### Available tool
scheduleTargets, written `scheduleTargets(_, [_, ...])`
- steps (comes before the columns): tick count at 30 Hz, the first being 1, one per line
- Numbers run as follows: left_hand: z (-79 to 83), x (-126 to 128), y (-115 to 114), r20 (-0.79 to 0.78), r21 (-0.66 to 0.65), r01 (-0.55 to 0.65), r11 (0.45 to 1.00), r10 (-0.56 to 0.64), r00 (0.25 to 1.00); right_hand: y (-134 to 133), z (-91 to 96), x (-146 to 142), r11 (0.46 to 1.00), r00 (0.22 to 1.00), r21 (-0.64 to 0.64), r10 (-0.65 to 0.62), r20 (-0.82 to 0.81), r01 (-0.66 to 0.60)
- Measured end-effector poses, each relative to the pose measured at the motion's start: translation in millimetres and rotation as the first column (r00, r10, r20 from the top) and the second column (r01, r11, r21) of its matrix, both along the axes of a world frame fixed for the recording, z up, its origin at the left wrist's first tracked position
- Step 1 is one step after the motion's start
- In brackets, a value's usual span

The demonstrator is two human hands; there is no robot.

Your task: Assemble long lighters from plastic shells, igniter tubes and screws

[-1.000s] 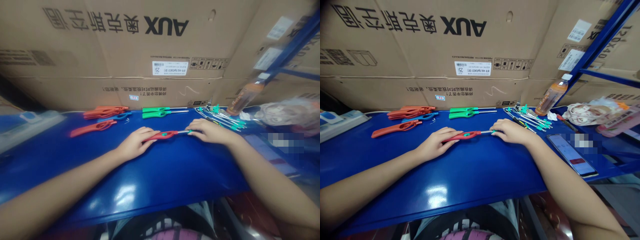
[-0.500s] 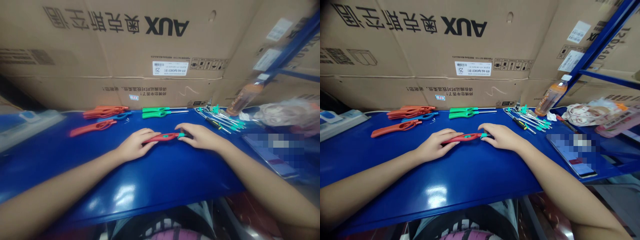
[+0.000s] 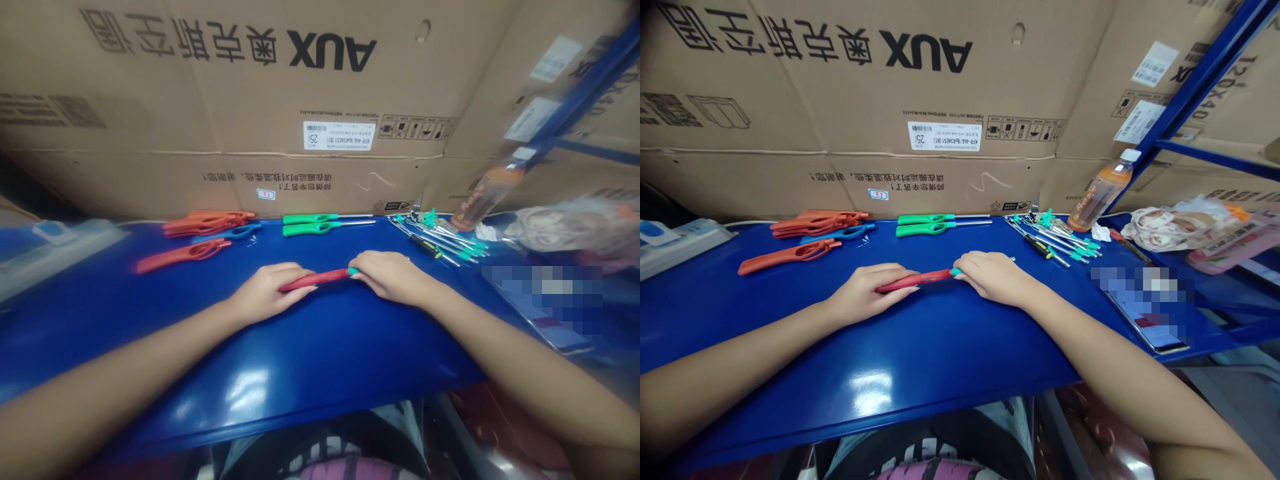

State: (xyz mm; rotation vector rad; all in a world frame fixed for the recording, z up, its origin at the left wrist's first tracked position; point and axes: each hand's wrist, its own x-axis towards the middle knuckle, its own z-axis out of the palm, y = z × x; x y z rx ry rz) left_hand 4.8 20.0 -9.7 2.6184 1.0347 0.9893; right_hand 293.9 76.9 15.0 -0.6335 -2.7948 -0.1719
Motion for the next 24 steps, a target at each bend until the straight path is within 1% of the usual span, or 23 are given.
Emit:
scheduleTargets(5, [1.2, 2.9, -5.2, 0.023, -0.052, 0.017, 0.998, -0.016, 1.0, -1.7, -7.2, -0.3, 0.983, 0.989, 0.146, 0.123, -0.086, -0.109])
scheduleTargets(7, [0.9, 4.4, -7.8, 0.024, -0.057, 0.016, 0.998, -0.015, 1.0, -1.9, -7.5, 0.2, 0.976, 0.986, 0.176, 0.143, -0.092, -0.125])
scheduleTargets(9, [0.6, 6.0, -10.3, 0.012, -0.03, 0.024, 0.999, -0.024, 1.0, -2.7, -6.8, 0.6, 0.976, 0.986, 0.175, 0.145, -0.086, -0.128])
scheduleTargets(12, [0.3, 8.0, -13.8, -0.03, 0.047, 0.036, 0.998, -0.034, 0.999, -5.0, -6.0, 0.5, 0.983, 0.988, 0.129, 0.14, -0.068, -0.13])
scheduleTargets(14, [-0.2, 9.2, -16.1, -0.069, 0.097, 0.043, 0.994, -0.036, 0.997, -6.6, -7.0, 0.0, 0.99, 0.991, 0.072, 0.127, -0.035, -0.124])
scheduleTargets(19, [-2.8, 12.0, -19.0, -0.147, 0.156, 0.029, 0.987, -0.006, 0.989, -5.8, -10.4, -1.0, 0.993, 0.993, -0.071, 0.099, 0.06, -0.094])
scheduleTargets(21, [-3.2, 13.0, -17.6, -0.142, 0.151, 0.007, 0.988, 0.015, 0.99, -3.5, -9.4, -1.5, 0.991, 0.995, -0.116, 0.074, 0.059, -0.067])
scheduleTargets(24, [-2.5, 14.4, -13.7, -0.077, 0.065, -0.047, 0.997, 0.052, 0.996, 0.6, -5.6, -1.8, 0.984, 0.999, -0.18, 0.023, 0.043, -0.015])
